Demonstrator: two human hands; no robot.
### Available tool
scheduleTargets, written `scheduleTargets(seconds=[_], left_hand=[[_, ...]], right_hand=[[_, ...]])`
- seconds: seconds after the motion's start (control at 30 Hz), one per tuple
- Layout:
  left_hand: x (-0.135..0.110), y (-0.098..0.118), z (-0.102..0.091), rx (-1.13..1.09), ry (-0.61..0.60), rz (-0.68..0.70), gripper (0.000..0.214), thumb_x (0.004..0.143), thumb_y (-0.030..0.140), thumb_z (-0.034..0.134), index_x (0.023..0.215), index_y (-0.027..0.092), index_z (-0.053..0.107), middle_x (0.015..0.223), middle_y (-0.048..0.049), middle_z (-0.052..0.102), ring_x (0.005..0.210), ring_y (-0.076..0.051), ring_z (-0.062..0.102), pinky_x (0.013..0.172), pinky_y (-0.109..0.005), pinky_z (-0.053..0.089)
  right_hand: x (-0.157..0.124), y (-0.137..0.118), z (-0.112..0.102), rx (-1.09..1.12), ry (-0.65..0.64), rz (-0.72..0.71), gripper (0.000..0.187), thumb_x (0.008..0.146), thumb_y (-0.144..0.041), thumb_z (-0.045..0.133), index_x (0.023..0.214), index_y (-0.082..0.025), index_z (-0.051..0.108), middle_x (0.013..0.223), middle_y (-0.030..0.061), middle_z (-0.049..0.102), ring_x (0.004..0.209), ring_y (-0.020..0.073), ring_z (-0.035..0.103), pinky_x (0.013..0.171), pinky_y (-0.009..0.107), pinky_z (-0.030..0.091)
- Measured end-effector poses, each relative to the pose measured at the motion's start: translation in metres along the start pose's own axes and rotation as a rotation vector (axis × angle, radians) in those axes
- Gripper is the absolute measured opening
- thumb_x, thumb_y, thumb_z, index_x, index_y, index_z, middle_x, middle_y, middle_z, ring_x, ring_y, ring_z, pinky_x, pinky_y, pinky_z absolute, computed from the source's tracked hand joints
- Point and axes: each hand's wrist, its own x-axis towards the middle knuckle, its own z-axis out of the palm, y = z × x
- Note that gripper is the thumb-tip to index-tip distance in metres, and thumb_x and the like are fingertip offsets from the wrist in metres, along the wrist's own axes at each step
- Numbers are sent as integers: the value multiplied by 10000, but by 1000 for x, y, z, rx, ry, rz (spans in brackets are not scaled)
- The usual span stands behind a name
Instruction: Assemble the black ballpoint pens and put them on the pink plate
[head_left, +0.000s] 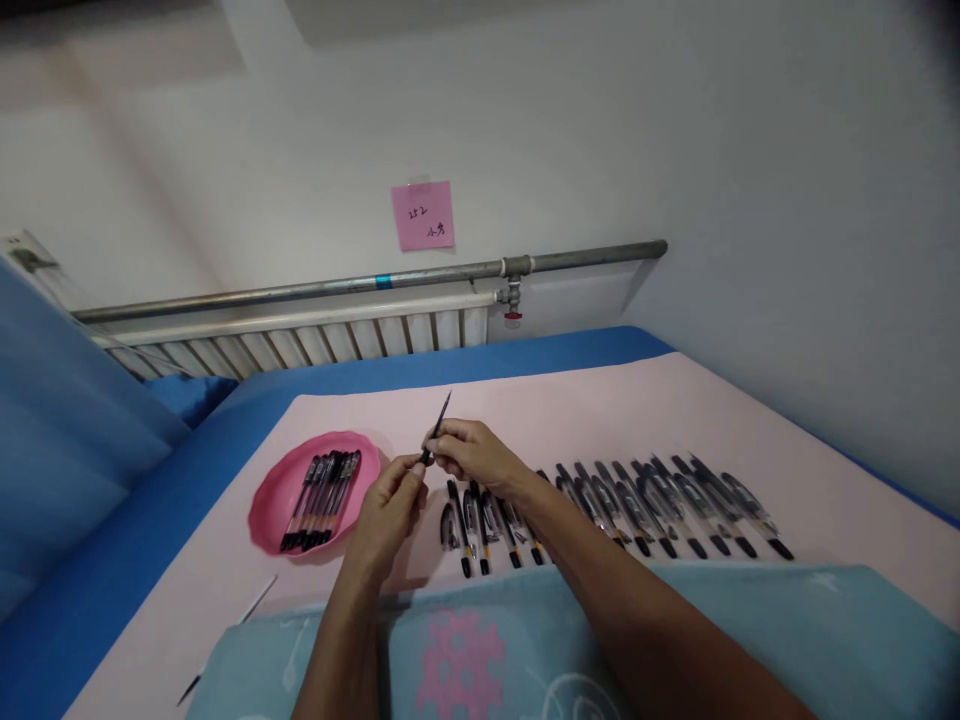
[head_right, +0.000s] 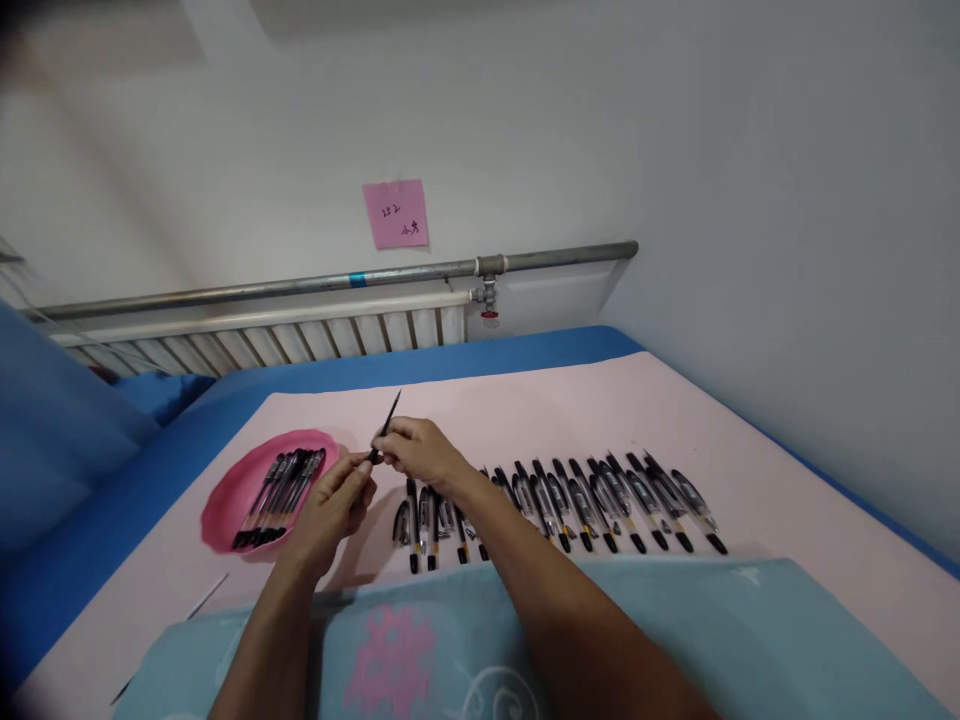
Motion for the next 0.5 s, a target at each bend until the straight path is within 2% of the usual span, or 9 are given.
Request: scheduleTargets(seconds=[0.07, 0.13, 0.2, 0.23, 0.33, 0.43, 0.5], left_hand=[[1, 0, -2, -61, 43, 27, 338, 744, 454, 535, 955, 192, 551, 520, 78, 364, 378, -18, 240, 362, -140, 135], [1, 2, -3, -121, 76, 72, 353, 752, 455, 526, 994, 200, 548, 531, 76, 373, 369, -14, 230, 355, -139, 125], [2, 4, -4, -186, 94, 105, 352, 756, 452, 523, 1005, 204, 547, 538, 75, 383, 357, -12, 233, 346, -138, 131], [2, 4, -4, -219, 103, 118, 347, 755, 448, 526, 1003, 205, 545, 543, 74, 393, 351, -11, 240, 341, -137, 141], [3, 6, -5, -297, 139, 150, 334, 752, 423, 540, 1007, 207, 533, 568, 67, 436, 350, -16, 294, 338, -137, 196], [3, 6, -8, -342, 156, 162, 318, 748, 397, 552, 999, 204, 529, 570, 64, 453, 360, -22, 328, 338, -136, 221], [4, 6, -9, -356, 155, 153, 321, 742, 393, 558, 997, 199, 530, 565, 65, 453, 359, -22, 331, 333, -136, 218]], right_hand=[[0, 1, 0, -49, -6, -19, 190, 722, -322, 522, 785, -156, 590, 579, -38, 501, 429, 48, 384, 384, 163, 258], [0, 1, -2, -158, 74, -46, 223, 752, -333, 485, 845, -161, 591, 624, -27, 524, 463, 60, 408, 415, 174, 295], [0, 1, -4, -411, 127, -74, 186, 753, -269, 459, 806, -154, 596, 654, -9, 559, 538, 80, 466, 489, 187, 348], [-1, 0, -5, -583, 105, -85, 172, 745, -228, 451, 776, -152, 603, 674, 1, 581, 588, 91, 494, 534, 192, 364], [-6, -2, -4, -965, -75, -79, 168, 682, -140, 472, 712, -164, 635, 702, 10, 631, 662, 112, 534, 576, 194, 359], [-13, -6, 0, -1088, -262, -37, 164, 608, -106, 520, 654, -178, 660, 661, 7, 649, 627, 123, 546, 527, 192, 336], [-16, -8, 5, -1219, -391, -15, 201, 602, -100, 521, 691, -188, 679, 707, 20, 673, 652, 138, 567, 516, 197, 328]])
